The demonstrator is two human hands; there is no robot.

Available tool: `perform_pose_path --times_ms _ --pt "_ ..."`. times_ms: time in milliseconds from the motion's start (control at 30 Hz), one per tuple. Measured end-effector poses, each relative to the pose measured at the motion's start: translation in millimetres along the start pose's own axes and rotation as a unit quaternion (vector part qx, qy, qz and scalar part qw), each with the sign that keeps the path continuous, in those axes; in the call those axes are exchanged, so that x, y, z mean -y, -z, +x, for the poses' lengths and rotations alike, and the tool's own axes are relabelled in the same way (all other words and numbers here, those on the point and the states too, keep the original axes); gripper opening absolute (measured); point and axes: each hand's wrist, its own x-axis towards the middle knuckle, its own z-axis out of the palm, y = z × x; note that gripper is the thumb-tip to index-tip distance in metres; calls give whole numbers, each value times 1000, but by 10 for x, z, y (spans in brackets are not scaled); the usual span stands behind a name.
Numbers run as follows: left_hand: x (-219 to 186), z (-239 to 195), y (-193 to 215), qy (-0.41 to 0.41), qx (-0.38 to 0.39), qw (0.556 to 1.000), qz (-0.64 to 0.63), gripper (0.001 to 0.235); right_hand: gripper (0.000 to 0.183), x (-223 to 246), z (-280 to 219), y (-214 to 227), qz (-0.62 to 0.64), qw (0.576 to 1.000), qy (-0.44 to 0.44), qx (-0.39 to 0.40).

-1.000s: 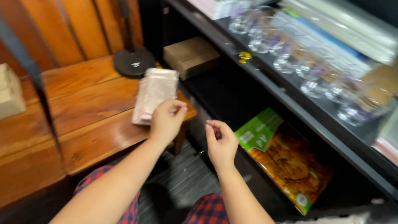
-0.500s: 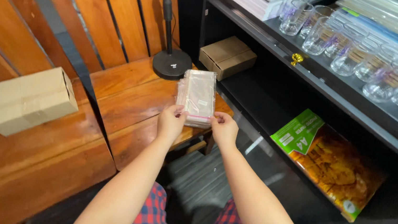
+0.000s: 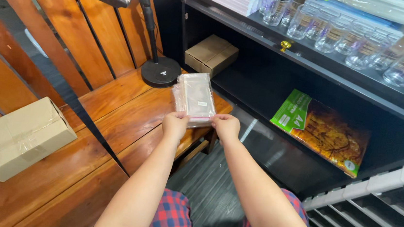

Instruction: The person organizes clear plastic pouches by taking a stack of them from a wooden chair, placing them on a shelf, and counting them individually.

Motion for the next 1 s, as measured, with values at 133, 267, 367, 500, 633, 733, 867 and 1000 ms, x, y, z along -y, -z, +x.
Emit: perform_pose_path --times_ms 133,267,367,500,633,733,867,1000 --pt "-69 -66 5 38 -4 998 -40 25 19 9 30 -28 100 994 -36 25" --pt "-291 -275 136 63 5 984 -166 29 19 119 -38 42 130 989 -58 29" --pt "-408 -350 194 83 16 973 -214 36 19 123 -10 67 132 988 -60 46" --pt "-719 -683 431 131 42 957 -254 48 21 18 72 88 152 982 -74 80" --pt "-154 -311 -9 134 77 949 -275 59 21 -120 122 140 163 978 -78 103" --pt "-54 -258 -48 146 90 943 -286 64 32 -136 89 191 175 975 -81 110" --pt "-121 -358 -8 138 84 941 -298 66 40 -114 33 258 172 973 -93 124" --pt "-100 -377 -3 137 80 940 -302 61 39 -61 19 251 168 971 -102 137"
